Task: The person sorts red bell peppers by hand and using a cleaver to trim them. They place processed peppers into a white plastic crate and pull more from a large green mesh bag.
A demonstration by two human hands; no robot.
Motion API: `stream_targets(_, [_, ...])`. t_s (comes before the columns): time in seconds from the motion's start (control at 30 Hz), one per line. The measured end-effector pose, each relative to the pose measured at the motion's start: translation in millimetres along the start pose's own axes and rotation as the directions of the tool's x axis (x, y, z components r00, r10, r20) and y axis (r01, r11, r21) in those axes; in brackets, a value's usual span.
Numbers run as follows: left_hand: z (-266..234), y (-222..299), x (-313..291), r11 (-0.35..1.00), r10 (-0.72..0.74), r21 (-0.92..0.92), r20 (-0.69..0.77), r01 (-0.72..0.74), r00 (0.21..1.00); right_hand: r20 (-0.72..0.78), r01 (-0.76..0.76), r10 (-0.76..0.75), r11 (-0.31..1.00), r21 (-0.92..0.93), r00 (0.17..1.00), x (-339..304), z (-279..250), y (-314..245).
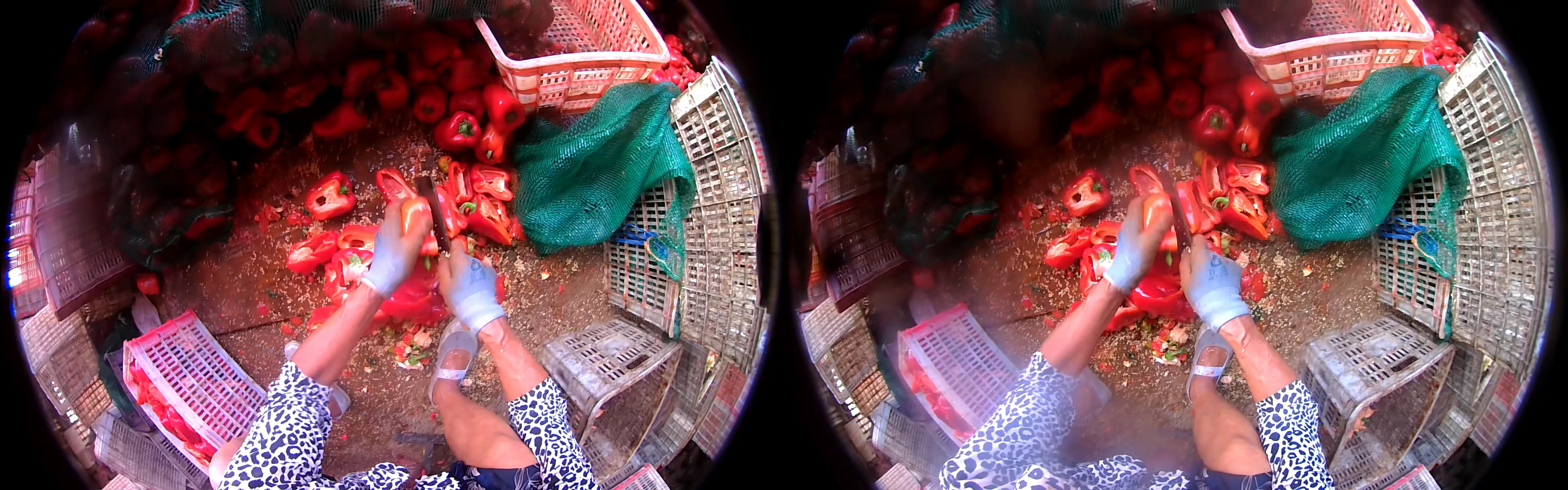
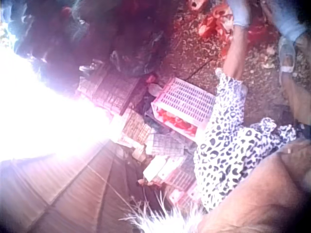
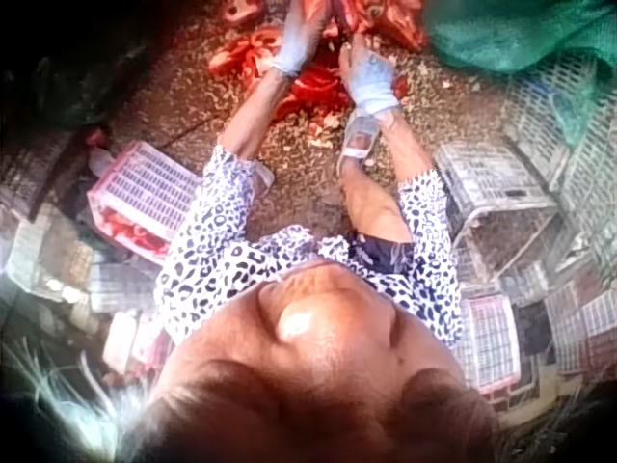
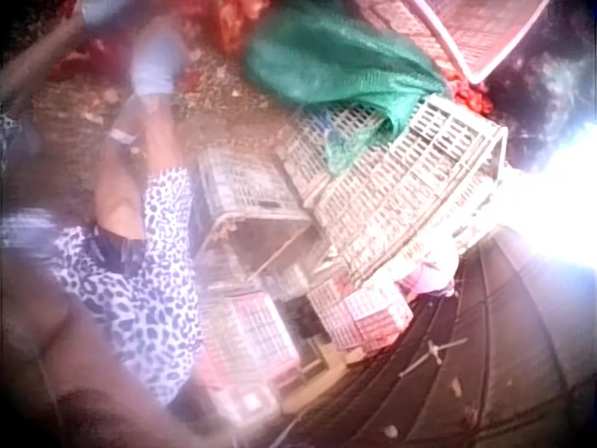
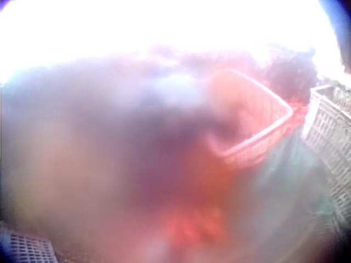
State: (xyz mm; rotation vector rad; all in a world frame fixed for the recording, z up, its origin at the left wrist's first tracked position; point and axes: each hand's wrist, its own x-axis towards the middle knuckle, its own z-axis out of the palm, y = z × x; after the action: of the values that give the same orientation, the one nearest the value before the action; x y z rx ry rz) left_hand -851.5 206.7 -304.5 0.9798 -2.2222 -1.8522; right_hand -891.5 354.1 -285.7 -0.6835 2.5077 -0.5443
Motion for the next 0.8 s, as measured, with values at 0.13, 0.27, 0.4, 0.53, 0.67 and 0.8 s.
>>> stream_targets(0.13, [-27.5,4.9,-21.5,0.935,0.096,0.275,0.412,-0.225,0.906,0.045,0.018,-0.028,0.976,0.217,0.999,3.8,-11.4,21.8])
stream_targets(0.27, [-39.5,25.8,30.4,0.733,0.206,0.556,0.367,-0.391,0.907,0.096,-0.195,0.182,0.671,0.716,0.979,-14.0,-5.9,42.0])
stream_targets(0.4, [-6.2,56.8,113.6,0.556,0.344,0.699,0.3,-0.451,0.89,0.141,-0.256,0.313,0.366,0.895,0.939,-10.2,-8.2,42.7])
stream_targets(0.53, [45.8,43.0,177.5,0.499,0.226,0.777,0.312,-0.384,0.923,0.143,-0.253,0.332,0.315,0.915,0.932,-4.9,-11.2,53.6])
stream_targets(0.67, [71.1,25.9,199.8,0.497,0.237,0.764,0.337,-0.412,0.911,0.066,-0.203,0.324,0.408,0.89,0.944,0.7,-1.5,72.6])
stream_targets(0.8, [66.8,19.0,211.8,0.576,0.272,0.695,0.334,-0.431,0.902,0.022,-0.199,0.314,0.545,0.814,0.949,7.8,-1.7,84.0])
